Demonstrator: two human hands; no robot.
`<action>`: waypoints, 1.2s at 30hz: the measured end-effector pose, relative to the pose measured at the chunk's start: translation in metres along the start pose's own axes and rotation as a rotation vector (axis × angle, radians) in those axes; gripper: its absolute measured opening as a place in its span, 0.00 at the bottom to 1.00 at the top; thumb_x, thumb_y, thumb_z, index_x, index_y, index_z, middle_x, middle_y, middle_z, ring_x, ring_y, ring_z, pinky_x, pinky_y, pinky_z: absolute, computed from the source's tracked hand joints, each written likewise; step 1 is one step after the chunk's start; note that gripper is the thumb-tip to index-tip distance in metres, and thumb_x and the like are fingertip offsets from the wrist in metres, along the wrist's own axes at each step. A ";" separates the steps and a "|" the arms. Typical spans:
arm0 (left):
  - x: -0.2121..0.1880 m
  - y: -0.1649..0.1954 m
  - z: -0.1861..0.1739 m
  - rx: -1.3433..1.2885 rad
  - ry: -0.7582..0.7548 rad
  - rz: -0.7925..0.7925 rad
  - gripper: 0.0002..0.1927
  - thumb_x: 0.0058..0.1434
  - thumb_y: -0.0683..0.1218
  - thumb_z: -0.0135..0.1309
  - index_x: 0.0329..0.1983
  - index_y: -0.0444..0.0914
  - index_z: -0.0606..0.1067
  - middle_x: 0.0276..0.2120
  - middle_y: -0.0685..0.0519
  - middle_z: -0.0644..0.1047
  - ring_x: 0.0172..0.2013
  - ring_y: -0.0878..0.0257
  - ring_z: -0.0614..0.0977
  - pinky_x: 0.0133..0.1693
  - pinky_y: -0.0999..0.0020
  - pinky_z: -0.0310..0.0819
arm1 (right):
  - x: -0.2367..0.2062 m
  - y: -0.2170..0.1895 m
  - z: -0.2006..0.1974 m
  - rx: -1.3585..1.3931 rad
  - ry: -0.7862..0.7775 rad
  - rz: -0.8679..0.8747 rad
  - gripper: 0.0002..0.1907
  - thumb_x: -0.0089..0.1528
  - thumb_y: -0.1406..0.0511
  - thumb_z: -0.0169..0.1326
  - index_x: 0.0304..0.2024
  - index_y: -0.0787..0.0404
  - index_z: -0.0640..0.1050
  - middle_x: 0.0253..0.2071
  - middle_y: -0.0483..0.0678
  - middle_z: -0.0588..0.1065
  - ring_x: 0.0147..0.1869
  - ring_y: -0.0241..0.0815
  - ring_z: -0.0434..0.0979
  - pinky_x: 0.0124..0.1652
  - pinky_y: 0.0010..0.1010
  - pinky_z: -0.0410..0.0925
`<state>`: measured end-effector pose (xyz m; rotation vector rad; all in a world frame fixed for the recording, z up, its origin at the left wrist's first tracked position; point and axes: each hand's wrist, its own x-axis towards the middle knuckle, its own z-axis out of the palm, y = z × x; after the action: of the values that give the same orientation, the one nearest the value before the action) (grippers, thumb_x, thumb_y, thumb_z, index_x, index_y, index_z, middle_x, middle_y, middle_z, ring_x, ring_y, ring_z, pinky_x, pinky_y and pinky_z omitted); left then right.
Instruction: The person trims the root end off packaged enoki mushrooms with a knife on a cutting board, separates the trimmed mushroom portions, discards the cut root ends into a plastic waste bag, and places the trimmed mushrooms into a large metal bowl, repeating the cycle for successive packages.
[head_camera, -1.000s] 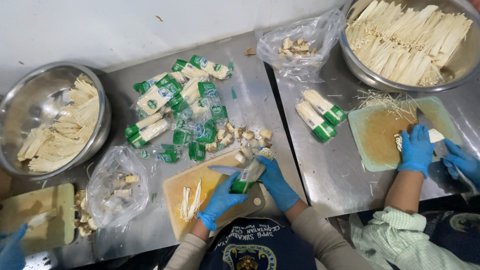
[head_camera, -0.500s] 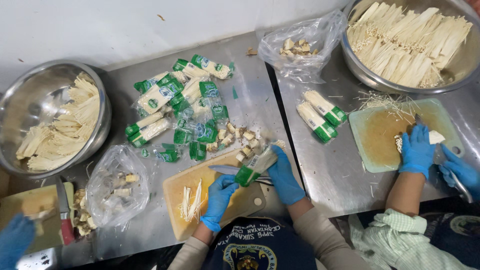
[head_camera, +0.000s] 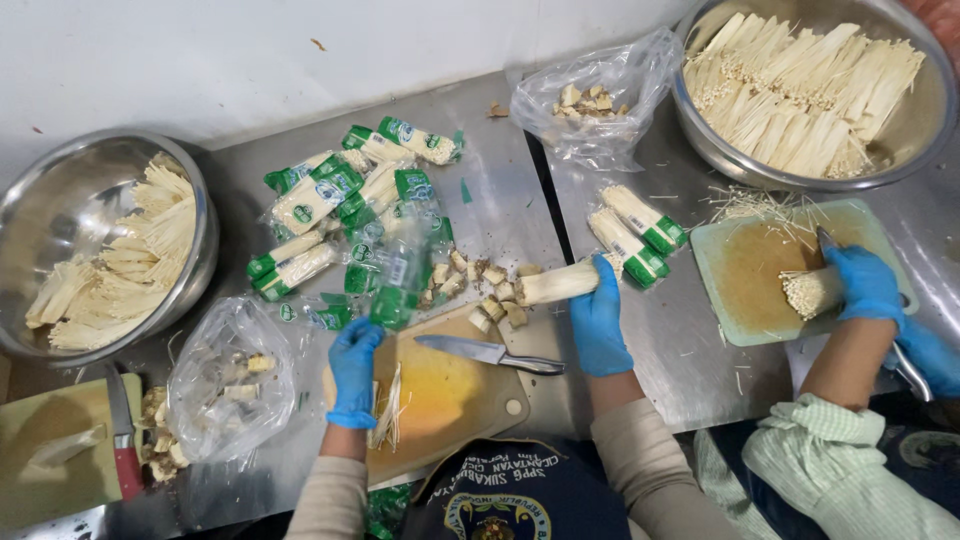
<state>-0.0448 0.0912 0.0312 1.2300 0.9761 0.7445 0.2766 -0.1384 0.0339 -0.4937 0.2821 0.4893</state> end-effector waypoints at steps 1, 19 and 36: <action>0.010 0.009 -0.002 0.056 0.012 0.072 0.26 0.60 0.42 0.59 0.63 0.33 0.76 0.50 0.45 0.79 0.47 0.59 0.79 0.52 0.63 0.74 | -0.004 0.000 0.002 0.014 0.012 0.026 0.13 0.66 0.65 0.55 0.53 0.60 0.74 0.47 0.47 0.75 0.53 0.39 0.75 0.56 0.33 0.70; -0.027 -0.002 0.149 -0.289 -0.432 0.141 0.39 0.60 0.40 0.55 0.75 0.32 0.59 0.68 0.46 0.68 0.66 0.58 0.70 0.68 0.62 0.60 | -0.064 0.093 0.023 -0.064 -0.125 0.491 0.37 0.63 0.41 0.41 0.61 0.60 0.70 0.58 0.53 0.73 0.60 0.51 0.73 0.59 0.45 0.65; -0.045 0.008 0.037 1.037 -0.421 -0.026 0.20 0.49 0.58 0.61 0.38 0.41 0.82 0.31 0.44 0.83 0.33 0.47 0.85 0.38 0.52 0.77 | -0.100 0.045 -0.086 -2.241 -0.901 -0.427 0.25 0.54 0.62 0.61 0.54 0.57 0.75 0.44 0.54 0.75 0.49 0.57 0.75 0.48 0.46 0.69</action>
<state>-0.0299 0.0378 0.0497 2.1430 1.0308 -0.1277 0.1571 -0.1856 -0.0189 -2.3042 -1.4596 0.3644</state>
